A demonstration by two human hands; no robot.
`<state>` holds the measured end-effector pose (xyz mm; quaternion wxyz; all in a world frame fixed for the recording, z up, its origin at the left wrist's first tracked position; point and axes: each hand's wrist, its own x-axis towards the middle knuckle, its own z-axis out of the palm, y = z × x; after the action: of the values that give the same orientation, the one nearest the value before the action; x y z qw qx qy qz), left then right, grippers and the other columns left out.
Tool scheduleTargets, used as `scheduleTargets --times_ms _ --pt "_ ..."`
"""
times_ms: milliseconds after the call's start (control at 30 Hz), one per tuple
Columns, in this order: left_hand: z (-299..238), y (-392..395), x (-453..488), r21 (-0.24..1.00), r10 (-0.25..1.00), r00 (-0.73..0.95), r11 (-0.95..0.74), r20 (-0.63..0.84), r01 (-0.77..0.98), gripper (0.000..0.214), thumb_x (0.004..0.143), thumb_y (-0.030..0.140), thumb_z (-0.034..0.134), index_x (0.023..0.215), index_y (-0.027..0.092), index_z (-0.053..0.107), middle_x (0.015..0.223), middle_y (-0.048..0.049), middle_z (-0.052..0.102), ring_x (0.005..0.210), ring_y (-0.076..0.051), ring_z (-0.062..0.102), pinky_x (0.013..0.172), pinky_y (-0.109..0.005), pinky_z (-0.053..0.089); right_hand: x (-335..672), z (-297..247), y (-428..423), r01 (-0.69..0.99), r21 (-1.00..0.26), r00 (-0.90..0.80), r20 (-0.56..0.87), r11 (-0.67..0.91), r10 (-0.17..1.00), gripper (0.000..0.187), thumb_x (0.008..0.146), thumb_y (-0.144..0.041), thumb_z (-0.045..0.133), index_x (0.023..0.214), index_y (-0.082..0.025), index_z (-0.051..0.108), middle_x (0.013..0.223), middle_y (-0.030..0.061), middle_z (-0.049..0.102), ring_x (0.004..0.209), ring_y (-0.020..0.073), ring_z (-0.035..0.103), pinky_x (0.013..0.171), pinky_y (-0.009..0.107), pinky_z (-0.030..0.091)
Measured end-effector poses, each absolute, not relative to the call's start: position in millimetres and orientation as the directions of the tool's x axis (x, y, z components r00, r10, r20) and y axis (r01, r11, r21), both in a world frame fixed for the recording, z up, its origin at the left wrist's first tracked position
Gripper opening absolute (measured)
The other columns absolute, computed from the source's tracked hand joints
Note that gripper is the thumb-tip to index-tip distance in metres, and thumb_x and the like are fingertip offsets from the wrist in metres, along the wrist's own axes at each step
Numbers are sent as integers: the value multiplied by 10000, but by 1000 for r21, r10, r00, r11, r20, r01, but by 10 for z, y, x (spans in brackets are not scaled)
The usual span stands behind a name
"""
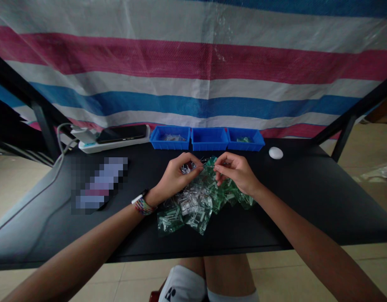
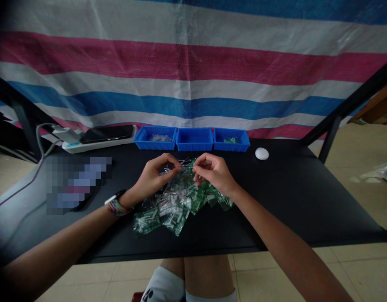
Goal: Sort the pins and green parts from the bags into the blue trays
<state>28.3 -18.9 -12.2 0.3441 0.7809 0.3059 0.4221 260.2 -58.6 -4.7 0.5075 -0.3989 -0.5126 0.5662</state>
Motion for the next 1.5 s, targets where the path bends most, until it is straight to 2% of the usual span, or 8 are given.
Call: scheduleTargets --times_ms 300,500,833,1033,1167,1267,1367,1500 --pt "-82 -178 261 832 773 521 -520 362 194 346 1057 465 608 882 190 725 899 -52 731 900 -211 662 823 -329 500 2609 -27 -600 -58 -994 -133 99 92 986 321 754 -403 925 833 -212 680 631 -16 681 531 161 662 504 297 605" --pt "-94 -180 276 841 769 525 -514 364 171 272 1021 422 672 884 195 730 902 -51 740 900 -211 673 818 -330 510 2607 -13 -622 2 -992 -130 127 128 983 257 787 -368 904 831 -222 698 664 1 694 562 174 667 521 307 591" --pt "-58 -218 283 820 768 506 -541 391 188 214 975 375 717 861 194 730 884 -52 733 888 -212 660 824 -342 516 2574 -50 -611 -85 -992 -135 106 95 985 284 790 -414 896 856 -209 712 656 -14 664 546 163 659 503 315 618" --pt "-109 -155 265 782 781 473 -566 408 259 122 992 290 653 972 197 729 980 -56 756 940 -221 675 863 -360 521 2591 -45 -564 -31 -974 -25 224 224 974 261 803 -389 879 862 -213 697 737 -1 687 580 156 667 545 315 595" --pt "-212 -7 191 608 776 452 -628 440 485 221 958 172 597 1113 213 750 1109 -76 744 1074 -273 641 986 -449 498 2720 -29 -343 138 -925 170 373 353 912 214 866 -400 816 914 -232 692 719 -8 680 575 156 640 559 306 538" --pt "-300 109 123 518 775 483 -632 409 576 307 969 169 578 1208 197 767 1130 -107 714 1080 -296 616 1012 -483 486 2821 -46 -107 376 -844 236 487 383 841 188 917 -410 752 940 -229 706 714 -1 688 543 158 607 570 311 490" --pt "-364 184 77 492 787 479 -617 390 614 296 983 189 580 1198 197 783 1111 -109 707 1055 -291 617 993 -470 491 2875 -59 133 625 -673 193 624 395 757 160 961 -356 681 937 -211 743 855 53 760 553 157 563 643 336 492" --pt "-392 217 67 492 800 468 -599 374 632 239 980 238 614 1119 198 805 1068 -103 730 1029 -292 629 973 -469 496 2860 -46 372 803 -480 54 650 354 758 164 988 -265 626 962 -205 776 1041 100 814 870 253 716 824 349 524"
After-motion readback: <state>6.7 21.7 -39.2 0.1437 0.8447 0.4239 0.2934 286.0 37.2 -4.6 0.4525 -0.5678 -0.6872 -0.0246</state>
